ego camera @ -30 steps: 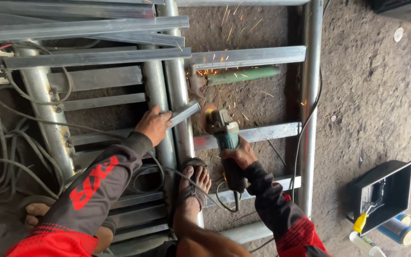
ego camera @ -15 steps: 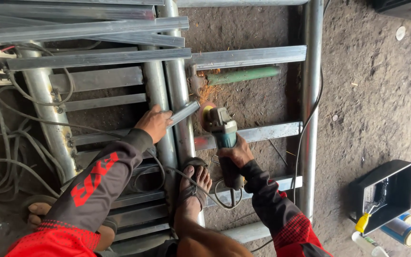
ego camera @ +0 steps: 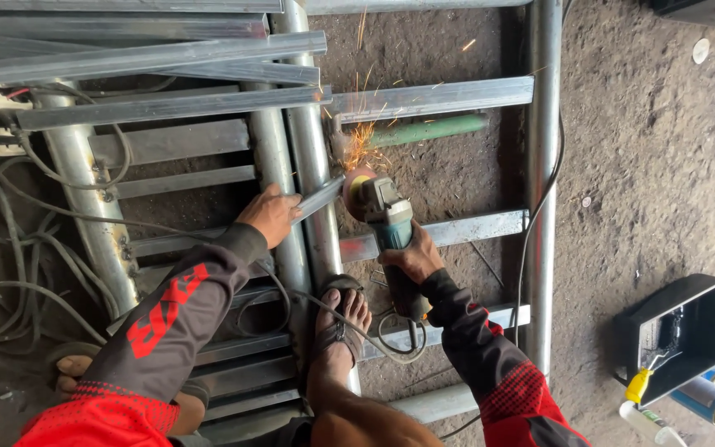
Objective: Using an angle grinder to smooth the edges of metal bars being fitted into a frame.
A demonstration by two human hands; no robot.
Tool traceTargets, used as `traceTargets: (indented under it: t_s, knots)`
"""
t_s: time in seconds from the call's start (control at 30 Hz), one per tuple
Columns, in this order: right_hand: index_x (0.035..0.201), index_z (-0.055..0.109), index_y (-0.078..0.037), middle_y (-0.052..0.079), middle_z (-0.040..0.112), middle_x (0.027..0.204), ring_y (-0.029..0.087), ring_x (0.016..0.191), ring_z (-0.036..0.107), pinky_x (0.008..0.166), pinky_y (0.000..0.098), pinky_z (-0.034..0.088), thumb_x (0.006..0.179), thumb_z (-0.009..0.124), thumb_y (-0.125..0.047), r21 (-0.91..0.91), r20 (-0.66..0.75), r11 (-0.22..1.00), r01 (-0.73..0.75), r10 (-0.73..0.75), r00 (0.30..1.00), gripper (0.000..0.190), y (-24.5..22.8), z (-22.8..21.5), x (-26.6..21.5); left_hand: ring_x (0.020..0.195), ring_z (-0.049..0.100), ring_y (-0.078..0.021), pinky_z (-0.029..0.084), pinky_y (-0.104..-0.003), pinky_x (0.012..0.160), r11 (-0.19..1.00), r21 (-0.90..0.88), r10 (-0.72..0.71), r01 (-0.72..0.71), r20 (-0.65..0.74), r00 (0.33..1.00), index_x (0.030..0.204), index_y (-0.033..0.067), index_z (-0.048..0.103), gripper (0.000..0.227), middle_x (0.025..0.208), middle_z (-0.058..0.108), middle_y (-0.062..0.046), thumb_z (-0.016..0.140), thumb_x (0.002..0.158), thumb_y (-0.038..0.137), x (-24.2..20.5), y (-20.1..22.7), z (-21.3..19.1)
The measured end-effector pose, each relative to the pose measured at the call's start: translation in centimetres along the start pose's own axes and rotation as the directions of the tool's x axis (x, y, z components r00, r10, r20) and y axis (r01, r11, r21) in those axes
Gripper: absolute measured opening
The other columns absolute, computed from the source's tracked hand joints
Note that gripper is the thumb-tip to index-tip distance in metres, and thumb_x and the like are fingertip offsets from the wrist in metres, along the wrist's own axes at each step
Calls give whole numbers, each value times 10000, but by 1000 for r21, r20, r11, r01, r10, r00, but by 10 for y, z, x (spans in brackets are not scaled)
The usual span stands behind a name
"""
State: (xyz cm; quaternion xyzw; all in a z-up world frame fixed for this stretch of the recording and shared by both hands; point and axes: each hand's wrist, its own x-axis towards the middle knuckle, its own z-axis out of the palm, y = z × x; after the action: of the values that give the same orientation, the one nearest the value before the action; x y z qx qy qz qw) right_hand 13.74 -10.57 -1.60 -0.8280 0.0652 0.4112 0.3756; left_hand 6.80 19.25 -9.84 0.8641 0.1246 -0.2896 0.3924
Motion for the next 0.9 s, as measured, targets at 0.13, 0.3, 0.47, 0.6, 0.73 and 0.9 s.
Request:
traceTargets:
  t_s: [0.13, 0.3, 0.47, 0.6, 0.73, 0.9]
  knots:
    - [1054, 630, -64, 142, 615, 886, 331, 929, 650, 814, 440, 484, 501, 902, -279, 27, 0, 998, -58, 58, 998, 653, 8, -4, -14, 996, 653, -415, 590, -487, 784, 1000, 15, 6, -6, 1, 1000, 1407, 124, 633, 475, 1181, 546, -210, 523, 1073, 443, 1, 1, -1]
    - [1046, 653, -90, 128, 629, 877, 313, 923, 661, 803, 429, 490, 483, 934, -298, 65, -24, 991, -113, 115, 993, 663, 45, -3, -22, 1047, 648, -464, 582, -570, 857, 999, -1, 32, -32, -40, 999, 1392, 77, 622, 494, 1211, 546, -243, 555, 1060, 437, -2, -4, 3]
    - [1033, 658, -37, 170, 610, 870, 339, 904, 630, 790, 435, 478, 505, 922, -280, 153, -100, 979, -135, 151, 983, 639, 45, -8, -45, 1007, 726, -411, 588, -547, 863, 973, 226, 45, 54, -412, 910, 1192, 121, 523, 273, 1059, 656, -175, 507, 1094, 375, -8, 5, -82]
    - [1068, 578, 54, 183, 656, 844, 279, 638, 633, 619, 383, 574, 610, 733, -56, 426, -73, 905, -6, 41, 996, 496, 78, -17, -51, 884, 620, -294, 521, -482, 714, 985, -171, -97, -23, -659, 746, 1259, -28, 426, 232, 1076, 542, -168, 422, 1163, 183, -45, -32, -176]
    - [1111, 559, 23, 184, 643, 889, 288, 704, 628, 663, 400, 570, 603, 714, -34, 426, -109, 904, -25, 79, 991, 535, 77, -19, -56, 1238, 691, -222, 702, -444, 1042, 215, -917, -707, -337, -384, 594, 1411, 181, 360, 546, 1363, 539, -79, 686, 981, 269, -64, -107, -137]
    - [1068, 656, -33, 163, 608, 906, 317, 908, 607, 763, 417, 470, 517, 901, -196, 291, -147, 937, -194, 244, 958, 625, 58, -19, -58, 1480, 487, -198, 449, -308, 1235, -125, -977, -930, -175, 54, 364, 1539, 187, 195, 655, 1617, 469, -68, 435, 1048, 548, -104, -62, -62]
